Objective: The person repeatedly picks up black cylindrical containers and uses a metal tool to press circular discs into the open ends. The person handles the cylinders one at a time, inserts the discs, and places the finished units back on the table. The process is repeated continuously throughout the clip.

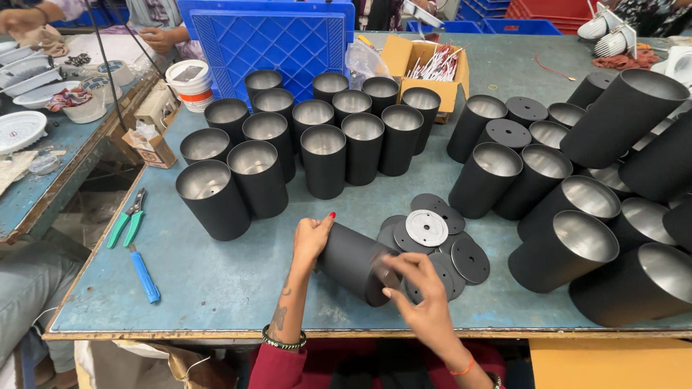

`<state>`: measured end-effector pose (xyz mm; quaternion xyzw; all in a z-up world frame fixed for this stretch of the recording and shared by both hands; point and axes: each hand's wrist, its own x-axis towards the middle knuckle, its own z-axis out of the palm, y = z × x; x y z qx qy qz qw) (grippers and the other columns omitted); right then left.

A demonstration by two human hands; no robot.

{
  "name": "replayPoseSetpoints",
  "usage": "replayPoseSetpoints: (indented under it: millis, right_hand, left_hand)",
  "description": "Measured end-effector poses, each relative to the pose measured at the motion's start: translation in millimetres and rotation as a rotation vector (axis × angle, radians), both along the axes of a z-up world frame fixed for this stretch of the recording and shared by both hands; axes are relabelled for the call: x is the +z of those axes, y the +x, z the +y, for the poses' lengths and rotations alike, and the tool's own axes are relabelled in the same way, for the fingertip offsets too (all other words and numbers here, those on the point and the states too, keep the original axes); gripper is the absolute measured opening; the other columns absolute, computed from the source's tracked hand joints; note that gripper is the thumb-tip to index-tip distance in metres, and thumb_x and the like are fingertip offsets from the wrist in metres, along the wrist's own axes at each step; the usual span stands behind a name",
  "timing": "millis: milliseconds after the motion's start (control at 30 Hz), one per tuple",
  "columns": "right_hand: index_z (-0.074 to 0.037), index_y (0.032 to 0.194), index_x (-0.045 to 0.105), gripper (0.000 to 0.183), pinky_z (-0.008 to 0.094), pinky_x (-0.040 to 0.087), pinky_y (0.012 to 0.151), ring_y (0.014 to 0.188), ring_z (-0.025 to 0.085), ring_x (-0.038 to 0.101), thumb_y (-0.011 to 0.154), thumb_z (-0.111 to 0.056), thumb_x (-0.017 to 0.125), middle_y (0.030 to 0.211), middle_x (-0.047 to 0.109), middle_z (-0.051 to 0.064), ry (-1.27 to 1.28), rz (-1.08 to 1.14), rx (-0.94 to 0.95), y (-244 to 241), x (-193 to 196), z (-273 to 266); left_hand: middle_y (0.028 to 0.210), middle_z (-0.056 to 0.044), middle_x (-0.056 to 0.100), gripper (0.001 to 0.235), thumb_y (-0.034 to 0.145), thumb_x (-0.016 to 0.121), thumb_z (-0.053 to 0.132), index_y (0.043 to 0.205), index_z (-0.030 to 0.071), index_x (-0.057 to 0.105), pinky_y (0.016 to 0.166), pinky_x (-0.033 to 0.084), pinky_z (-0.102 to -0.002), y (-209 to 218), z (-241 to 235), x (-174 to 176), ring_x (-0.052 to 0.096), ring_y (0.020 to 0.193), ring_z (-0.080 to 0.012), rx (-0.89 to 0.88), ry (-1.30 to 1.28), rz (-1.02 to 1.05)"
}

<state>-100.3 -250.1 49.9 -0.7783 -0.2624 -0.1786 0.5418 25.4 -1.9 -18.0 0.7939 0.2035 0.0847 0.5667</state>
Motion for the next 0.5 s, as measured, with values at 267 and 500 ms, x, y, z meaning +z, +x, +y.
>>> replayPoseSetpoints:
  millis: [267,500]
  right_hand:
    - [-0.025,0.097,0.081,0.046,0.032,0.049,0.086,0.096,0.021,0.059,0.069,0.008,0.066,0.104,0.062,0.003,-0.033,-0.301,-0.058,3.1,-41.5,6.3]
    - [-0.001,0.144,0.041,0.077,0.030,0.055,0.072,0.085,0.013,0.061,0.076,0.004,0.075,0.112,0.055,0.006,0.415,0.362,0.057,11.2,-22.1,6.1]
  left_hand:
    - [0.053,-0.001,0.048,0.055,0.089,0.072,0.038,0.055,0.000,0.050,0.048,0.036,-0.037,-0.4,7.1,-9.8,0.041,0.051,-0.0106,0.026,-0.153,-0.055]
    - [0.052,-0.002,0.051,0.053,0.089,0.071,0.040,0.055,0.001,0.055,0.048,0.038,-0.036,-3.5,2.9,-5.9,0.044,0.049,-0.0112,0.043,-0.119,-0.029]
